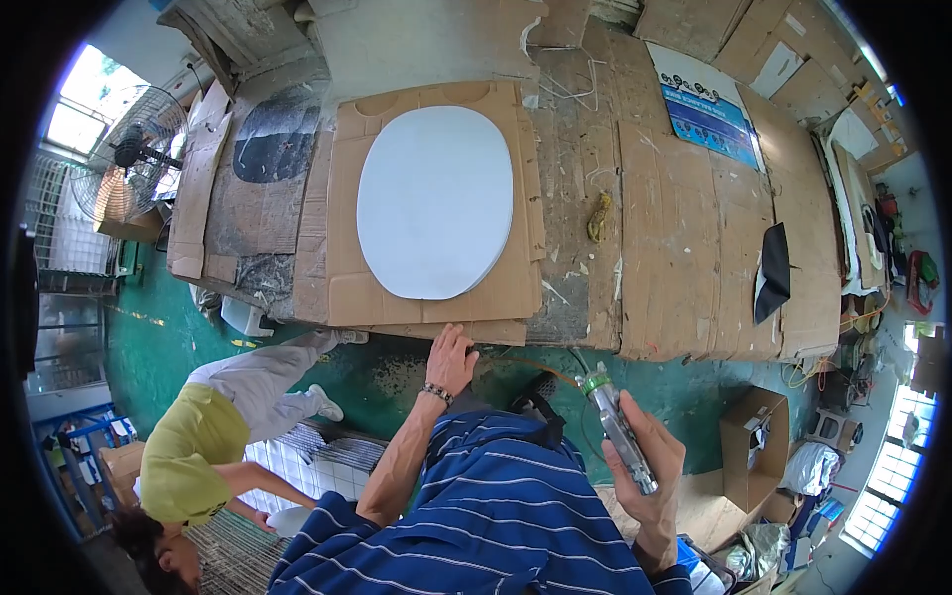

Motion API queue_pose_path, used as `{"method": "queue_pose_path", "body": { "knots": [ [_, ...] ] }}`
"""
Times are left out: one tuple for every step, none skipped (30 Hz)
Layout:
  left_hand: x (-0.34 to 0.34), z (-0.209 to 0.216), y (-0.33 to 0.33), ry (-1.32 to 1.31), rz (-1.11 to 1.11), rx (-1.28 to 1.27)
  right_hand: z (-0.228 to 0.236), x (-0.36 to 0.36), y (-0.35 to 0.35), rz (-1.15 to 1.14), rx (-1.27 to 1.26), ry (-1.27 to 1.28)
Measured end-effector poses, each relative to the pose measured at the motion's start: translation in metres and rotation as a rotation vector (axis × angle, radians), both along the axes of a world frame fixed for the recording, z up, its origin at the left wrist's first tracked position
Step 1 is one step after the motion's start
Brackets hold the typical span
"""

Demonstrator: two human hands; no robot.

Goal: Collaborating to place and organize white oval plastic sheets onto a template on a manufacturing workbench.

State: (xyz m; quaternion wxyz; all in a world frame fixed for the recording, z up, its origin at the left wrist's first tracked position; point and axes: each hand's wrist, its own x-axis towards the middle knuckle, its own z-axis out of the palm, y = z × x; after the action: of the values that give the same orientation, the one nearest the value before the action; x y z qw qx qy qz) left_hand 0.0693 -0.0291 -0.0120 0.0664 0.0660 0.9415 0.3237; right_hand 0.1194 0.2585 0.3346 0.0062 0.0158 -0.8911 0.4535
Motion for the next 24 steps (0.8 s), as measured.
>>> {"method": "queue_pose_path", "body": {
  "knots": [
    [-0.004,-0.001,-0.001,-0.004,0.005,-0.001,0.002,0.003,0.000,0.005,-0.001,-0.004],
    [-0.007,-0.001,-0.001,-0.012,0.006,-0.032,0.007,0.005,0.000,0.028,-0.001,-0.074],
    [-0.010,-0.003,-0.001,-0.019,0.000,-0.062,0.009,0.008,0.000,0.045,0.000,-0.144],
    [-0.011,-0.004,0.000,-0.024,-0.002,-0.063,0.009,0.010,0.000,0.086,0.007,-0.156],
    [-0.011,-0.004,0.000,-0.017,-0.001,-0.054,0.008,0.010,-0.002,0.084,0.006,-0.161],
    [-0.011,-0.005,0.001,-0.009,-0.002,-0.046,0.008,0.009,-0.005,0.140,-0.006,-0.167],
    [-0.010,-0.005,0.001,-0.012,-0.007,-0.047,0.008,0.007,-0.008,0.196,-0.019,-0.173],
    [-0.009,-0.005,-0.001,-0.021,-0.015,-0.054,0.007,0.004,-0.011,0.228,-0.019,-0.174],
    [-0.009,-0.004,-0.002,-0.029,-0.021,-0.060,0.006,0.000,-0.014,0.227,-0.021,-0.174],
    [-0.009,-0.004,-0.002,-0.029,-0.022,-0.062,0.005,-0.004,-0.016,0.221,-0.031,-0.155],
    [-0.009,-0.003,-0.002,-0.032,-0.021,-0.061,0.004,-0.007,-0.018,0.216,-0.040,-0.135],
    [-0.008,-0.003,-0.001,-0.036,-0.019,-0.058,0.000,-0.009,-0.019,0.192,-0.041,-0.106],
    [-0.008,-0.003,-0.001,-0.035,-0.021,-0.058,0.000,-0.012,-0.018,0.191,-0.041,-0.104],
    [-0.007,-0.003,-0.001,-0.033,-0.018,-0.058,0.000,-0.015,-0.018,0.156,-0.056,-0.076],
    [-0.006,-0.004,-0.002,-0.031,-0.011,-0.058,0.001,-0.016,-0.018,0.126,-0.071,-0.048],
    [-0.005,-0.004,-0.001,-0.029,-0.008,-0.058,-0.002,-0.016,-0.016,0.093,-0.071,-0.003],
    [-0.004,-0.004,-0.001,-0.029,0.000,-0.049,-0.004,-0.014,-0.012,0.097,-0.072,-0.001],
    [-0.004,-0.003,0.000,-0.030,0.008,-0.039,-0.006,-0.011,-0.007,0.059,-0.060,0.014],
    [-0.003,-0.002,0.000,-0.029,0.012,-0.039,-0.007,-0.009,-0.002,0.021,-0.050,0.030],
    [-0.002,-0.001,0.001,-0.028,0.010,-0.036,-0.004,-0.005,0.000,-0.010,-0.026,0.001],
    [-0.002,-0.001,0.002,-0.027,0.007,-0.035,-0.002,-0.002,0.002,-0.007,-0.026,0.002],
    [-0.002,-0.001,0.003,-0.026,0.009,-0.036,0.000,0.001,0.005,0.032,-0.024,-0.041],
    [-0.001,-0.001,0.005,-0.017,0.022,-0.033,0.001,0.004,0.008,0.071,-0.022,-0.084],
    [-0.001,0.000,0.007,-0.010,0.031,-0.030,0.002,0.008,0.013,0.131,-0.004,-0.147]
  ]
}}
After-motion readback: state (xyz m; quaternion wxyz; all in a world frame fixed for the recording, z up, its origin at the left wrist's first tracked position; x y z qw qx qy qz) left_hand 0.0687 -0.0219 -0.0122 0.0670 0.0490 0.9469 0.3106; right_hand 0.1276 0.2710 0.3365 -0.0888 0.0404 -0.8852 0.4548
